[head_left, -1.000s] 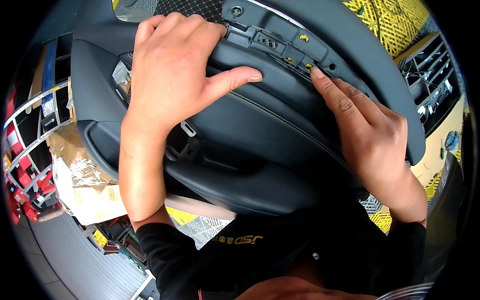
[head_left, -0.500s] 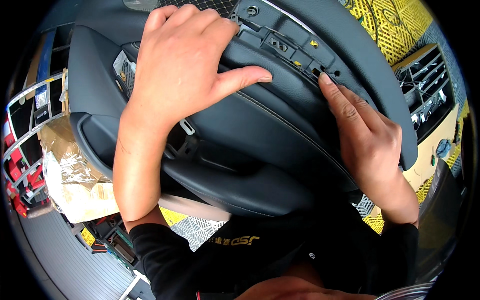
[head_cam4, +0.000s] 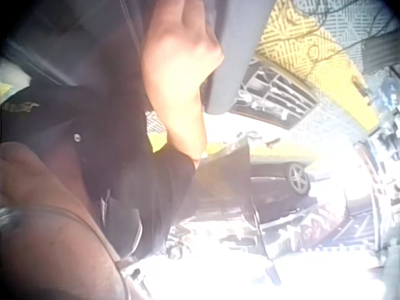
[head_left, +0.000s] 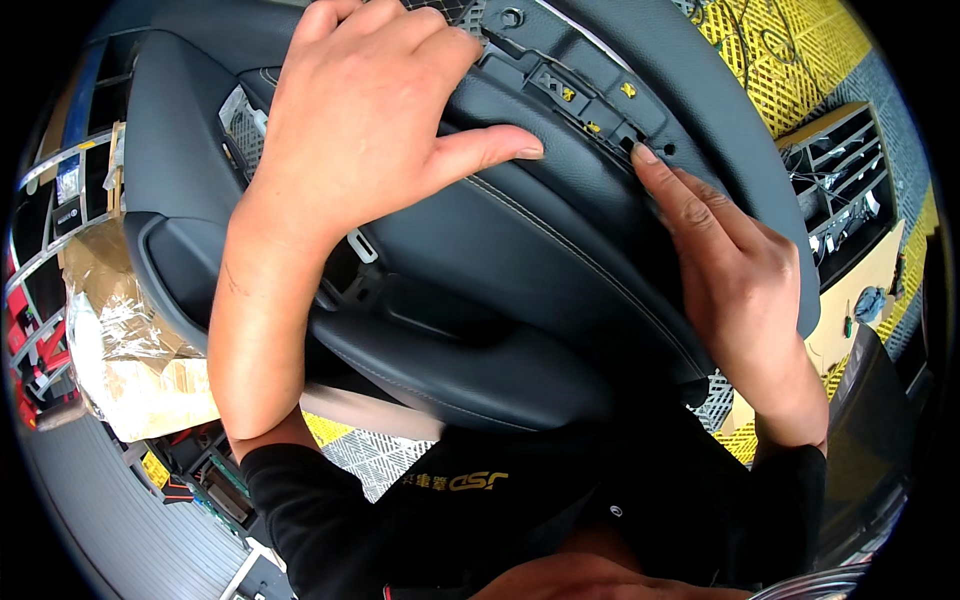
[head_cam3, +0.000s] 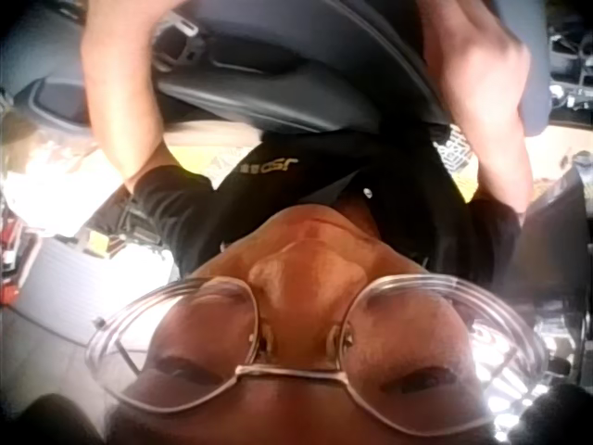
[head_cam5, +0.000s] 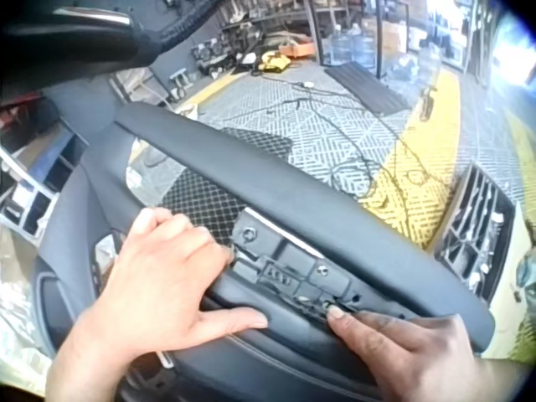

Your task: The person assembles a car door panel by hand, aligning plastic clips and wiring components into the interior frame.

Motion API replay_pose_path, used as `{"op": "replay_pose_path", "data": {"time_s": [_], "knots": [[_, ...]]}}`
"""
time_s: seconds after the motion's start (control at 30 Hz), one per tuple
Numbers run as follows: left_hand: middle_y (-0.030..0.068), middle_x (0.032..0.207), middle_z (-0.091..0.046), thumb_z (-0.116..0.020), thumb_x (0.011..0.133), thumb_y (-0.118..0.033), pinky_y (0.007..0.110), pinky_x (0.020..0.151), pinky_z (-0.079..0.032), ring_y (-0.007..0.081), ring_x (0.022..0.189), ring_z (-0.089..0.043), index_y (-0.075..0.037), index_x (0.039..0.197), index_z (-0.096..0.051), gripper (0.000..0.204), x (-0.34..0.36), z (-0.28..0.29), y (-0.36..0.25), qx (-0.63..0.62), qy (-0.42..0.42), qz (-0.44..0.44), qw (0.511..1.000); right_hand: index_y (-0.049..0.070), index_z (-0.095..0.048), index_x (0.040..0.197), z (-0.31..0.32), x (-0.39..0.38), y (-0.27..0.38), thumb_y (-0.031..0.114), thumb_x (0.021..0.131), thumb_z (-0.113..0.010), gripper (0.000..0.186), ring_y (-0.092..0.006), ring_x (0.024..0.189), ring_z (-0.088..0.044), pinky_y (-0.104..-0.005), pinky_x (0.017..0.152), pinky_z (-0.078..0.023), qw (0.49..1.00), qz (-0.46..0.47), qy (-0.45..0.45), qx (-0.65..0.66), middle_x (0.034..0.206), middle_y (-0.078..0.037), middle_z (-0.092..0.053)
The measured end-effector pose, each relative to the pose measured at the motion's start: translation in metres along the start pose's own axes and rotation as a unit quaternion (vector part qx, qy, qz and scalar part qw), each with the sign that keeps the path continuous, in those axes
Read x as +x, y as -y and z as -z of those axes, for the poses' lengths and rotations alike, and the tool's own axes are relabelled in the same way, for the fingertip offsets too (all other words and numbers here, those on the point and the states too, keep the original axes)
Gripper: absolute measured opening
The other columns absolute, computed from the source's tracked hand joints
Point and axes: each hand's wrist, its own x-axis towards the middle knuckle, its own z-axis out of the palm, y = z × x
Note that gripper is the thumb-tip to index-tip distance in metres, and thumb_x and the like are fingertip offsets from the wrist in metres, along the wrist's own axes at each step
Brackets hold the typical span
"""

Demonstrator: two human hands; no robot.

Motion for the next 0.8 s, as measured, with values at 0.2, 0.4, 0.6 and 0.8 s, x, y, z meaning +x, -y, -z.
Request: {"op": "replay_pose_path", "data": {"time_s": [0.2,0.4,0.6,0.8], "knots": [[0.009,0.101,-0.073,-0.089,0.082,-0.064,0.043,0.105,-0.047,0.0326,0.103,-0.069,-0.005,0.109,-0.078,0.066,-0.006,-0.003,0.001,0.002,-0.003,0.002,1.0,0.014,-0.077,0.147,0.001,0.004,0.0,-0.008,0.095,-0.075,0.056,-0.0337,0.092,-0.083,-0.0402,0.079,-0.068,1.0,0.014,0.01,-0.006,0.12,-0.016,-0.084],[0.0092,0.103,-0.074,-0.088,0.083,-0.064,0.045,0.107,-0.047,0.0329,0.105,-0.07,-0.004,0.111,-0.079,0.067,-0.009,-0.003,0.001,0.006,0.009,0.006,1.0,0.016,-0.077,0.148,-0.003,-0.002,0.003,-0.01,0.086,-0.075,0.067,-0.0284,0.088,-0.084,-0.0369,0.074,-0.068,0.997,0.029,0.01,-0.07,0.117,-0.013,-0.084],[0.0097,0.104,-0.074,-0.088,0.082,-0.065,0.045,0.108,-0.046,0.0333,0.106,-0.069,-0.003,0.113,-0.079,0.069,-0.006,-0.002,0.002,0.004,0.008,0.005,1.0,0.017,-0.078,0.147,-0.006,-0.005,0.007,-0.012,0.08,-0.074,0.073,-0.0253,0.083,-0.082,-0.0354,0.072,-0.068,0.995,0.024,-0.001,-0.098,0.118,-0.01,-0.084],[0.0101,0.105,-0.074,-0.089,0.081,-0.064,0.045,0.108,-0.045,0.0335,0.106,-0.069,-0.003,0.114,-0.079,0.07,-0.004,0.001,0.002,0.004,0.021,0.006,1.0,0.014,-0.08,0.144,-0.01,-0.008,0.002,-0.008,0.079,-0.077,0.069,-0.0207,0.077,-0.076,-0.0333,0.068,-0.065,0.99,0.045,-0.039,-0.129,0.119,-0.009,-0.083]]}}
